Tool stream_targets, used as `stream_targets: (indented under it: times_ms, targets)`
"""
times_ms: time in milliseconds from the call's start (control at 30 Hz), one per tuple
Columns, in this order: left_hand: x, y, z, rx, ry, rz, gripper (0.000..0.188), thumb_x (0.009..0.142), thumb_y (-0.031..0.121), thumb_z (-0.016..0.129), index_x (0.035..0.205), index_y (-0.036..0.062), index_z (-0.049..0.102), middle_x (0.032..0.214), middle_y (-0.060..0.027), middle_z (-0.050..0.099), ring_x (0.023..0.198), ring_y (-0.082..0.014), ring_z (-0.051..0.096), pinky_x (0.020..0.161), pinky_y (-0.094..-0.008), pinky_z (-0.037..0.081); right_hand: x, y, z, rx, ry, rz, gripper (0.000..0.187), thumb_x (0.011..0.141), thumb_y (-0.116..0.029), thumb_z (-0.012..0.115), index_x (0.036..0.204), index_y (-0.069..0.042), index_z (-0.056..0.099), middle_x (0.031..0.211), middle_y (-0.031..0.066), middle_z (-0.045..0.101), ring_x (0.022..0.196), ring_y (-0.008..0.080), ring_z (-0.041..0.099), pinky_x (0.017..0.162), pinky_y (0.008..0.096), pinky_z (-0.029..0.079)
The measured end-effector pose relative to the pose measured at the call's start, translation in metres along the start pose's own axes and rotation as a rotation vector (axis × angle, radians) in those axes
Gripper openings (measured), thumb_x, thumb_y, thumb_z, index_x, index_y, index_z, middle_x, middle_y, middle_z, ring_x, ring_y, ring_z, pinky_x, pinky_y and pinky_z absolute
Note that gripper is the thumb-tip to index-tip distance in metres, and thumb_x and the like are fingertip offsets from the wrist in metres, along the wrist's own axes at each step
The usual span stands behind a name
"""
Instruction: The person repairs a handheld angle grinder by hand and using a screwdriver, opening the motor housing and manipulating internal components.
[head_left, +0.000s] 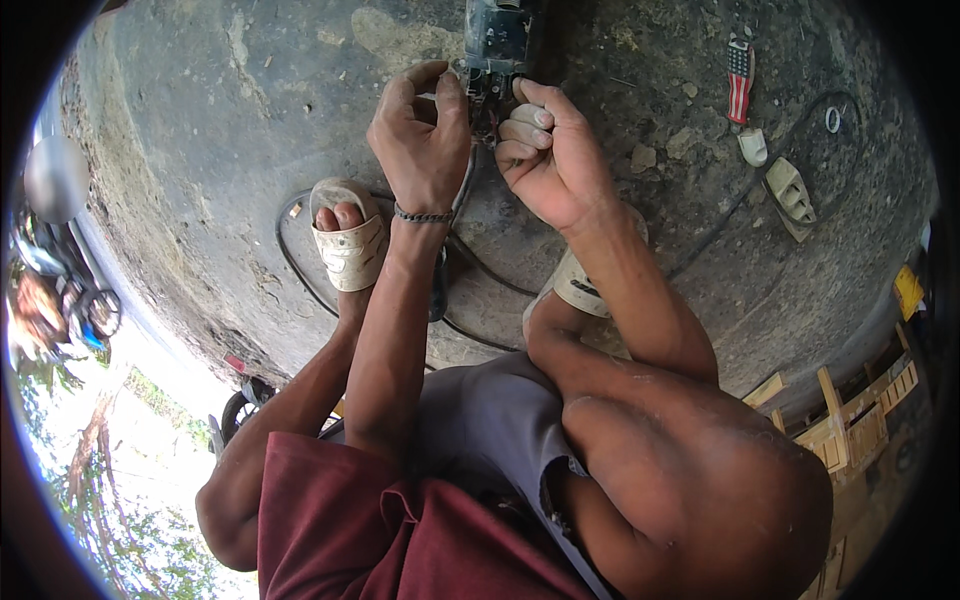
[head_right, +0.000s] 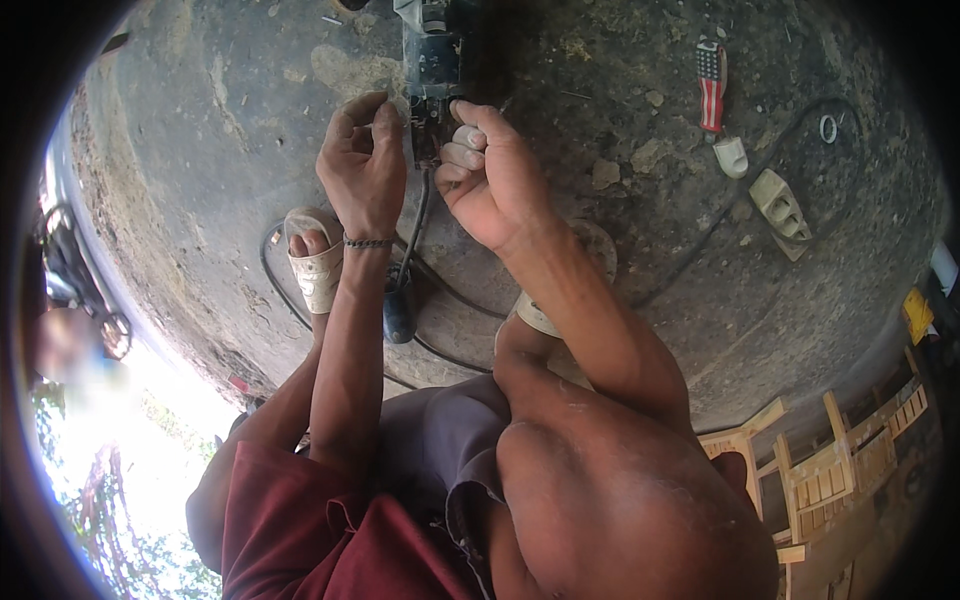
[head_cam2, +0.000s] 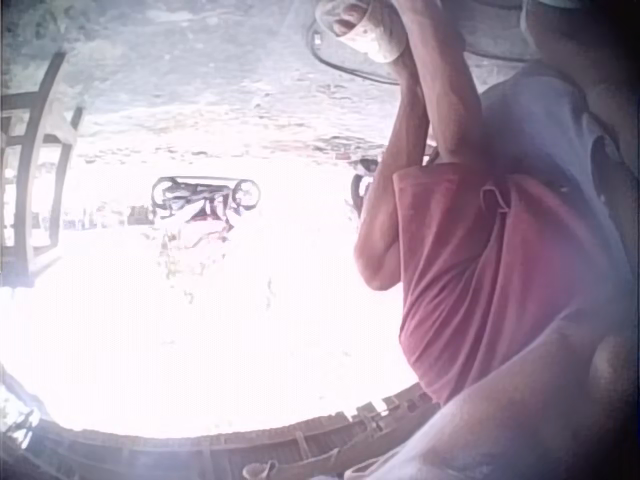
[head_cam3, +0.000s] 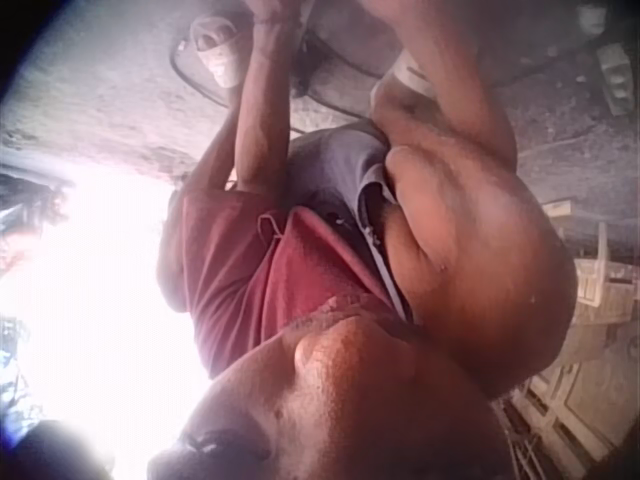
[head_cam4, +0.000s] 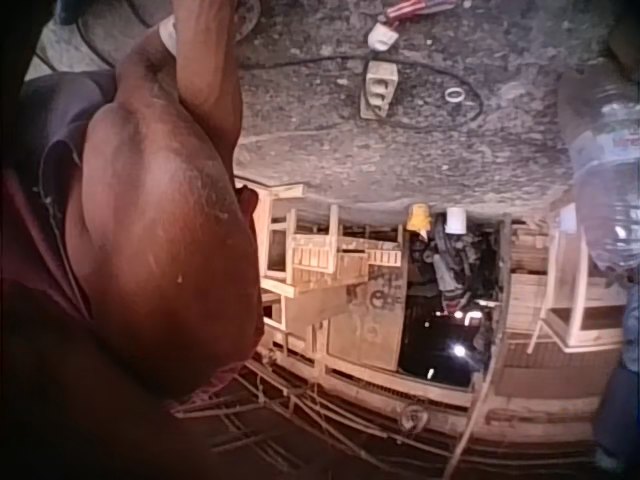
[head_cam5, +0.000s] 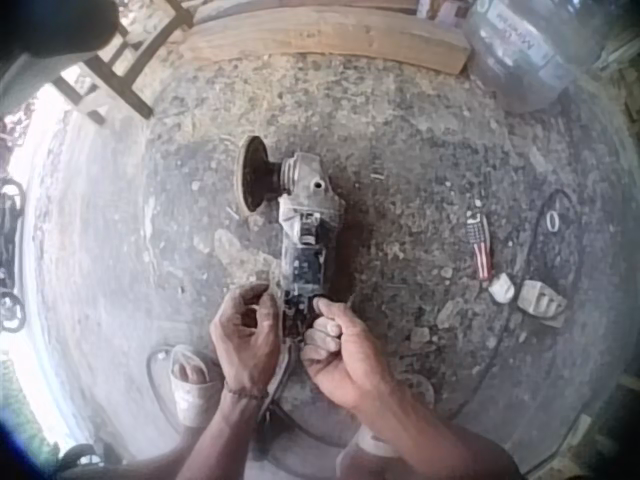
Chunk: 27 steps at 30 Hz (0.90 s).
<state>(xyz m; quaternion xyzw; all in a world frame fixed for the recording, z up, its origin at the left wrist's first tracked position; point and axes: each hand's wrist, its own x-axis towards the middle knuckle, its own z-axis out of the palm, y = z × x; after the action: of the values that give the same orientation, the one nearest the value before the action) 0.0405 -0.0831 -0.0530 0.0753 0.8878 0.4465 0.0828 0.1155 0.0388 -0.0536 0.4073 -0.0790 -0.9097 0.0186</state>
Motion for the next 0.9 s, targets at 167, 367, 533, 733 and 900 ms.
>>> stream_targets:
  times_ms: [167,367,533,733,900]
  targets:
    - [0.0007,0.0007,-0.0011,-0.003,0.002,-0.020,0.023,0.097,0.017,0.067,0.111,-0.0017,0.070,0.084,-0.0056,0.070,0.075,-0.0078,0.062,0.066,-0.0241,0.050,-0.0007,-0.0005,0.0016,0.054,0.004,0.023,0.012,0.096,-0.013,0.066,0.098,-0.012,0.055,0.062,-0.0118,0.045,0.053,0.0017,0.043,0.052,0.0200,0.036]
    - [0.0026,0.0034,-0.0022,0.000,0.025,-0.054,0.021,0.092,0.015,0.068,0.104,-0.0010,0.072,0.089,-0.0134,0.073,0.071,-0.0194,0.067,0.069,-0.0324,0.053,0.0000,-0.0002,-0.0003,0.102,-0.038,0.075,0.010,0.096,-0.014,0.066,0.095,-0.012,0.056,0.061,-0.0120,0.046,0.053,0.0013,0.042,0.053,0.0199,0.036]
    - [0.0038,0.0001,-0.0028,-0.007,0.008,-0.051,0.022,0.096,0.016,0.067,0.109,-0.0007,0.071,0.086,-0.0073,0.071,0.074,-0.0113,0.063,0.068,-0.0269,0.051,0.0002,-0.0010,-0.0018,0.134,-0.038,0.083,0.008,0.098,-0.014,0.064,0.095,-0.011,0.058,0.061,-0.0115,0.046,0.052,0.0016,0.041,0.053,0.0201,0.035]
    - [0.0069,0.0001,-0.0045,0.016,-0.010,-0.061,0.023,0.098,0.017,0.066,0.111,-0.0006,0.071,0.084,-0.0048,0.070,0.076,-0.0078,0.062,0.067,-0.0244,0.050,0.0003,-0.0016,0.0007,0.182,-0.032,0.096,0.007,0.100,-0.014,0.063,0.097,-0.008,0.060,0.062,-0.0100,0.046,0.053,0.0024,0.041,0.053,0.0210,0.035]
    - [0.0078,-0.0011,-0.0034,0.005,-0.017,-0.058,0.023,0.097,0.017,0.065,0.111,-0.0010,0.071,0.085,-0.0056,0.071,0.076,-0.0076,0.062,0.067,-0.0242,0.050,0.0010,-0.0020,-0.0002,0.189,-0.020,0.099,0.008,0.099,-0.013,0.064,0.097,-0.008,0.059,0.063,-0.0101,0.046,0.053,0.0026,0.041,0.053,0.0209,0.035]
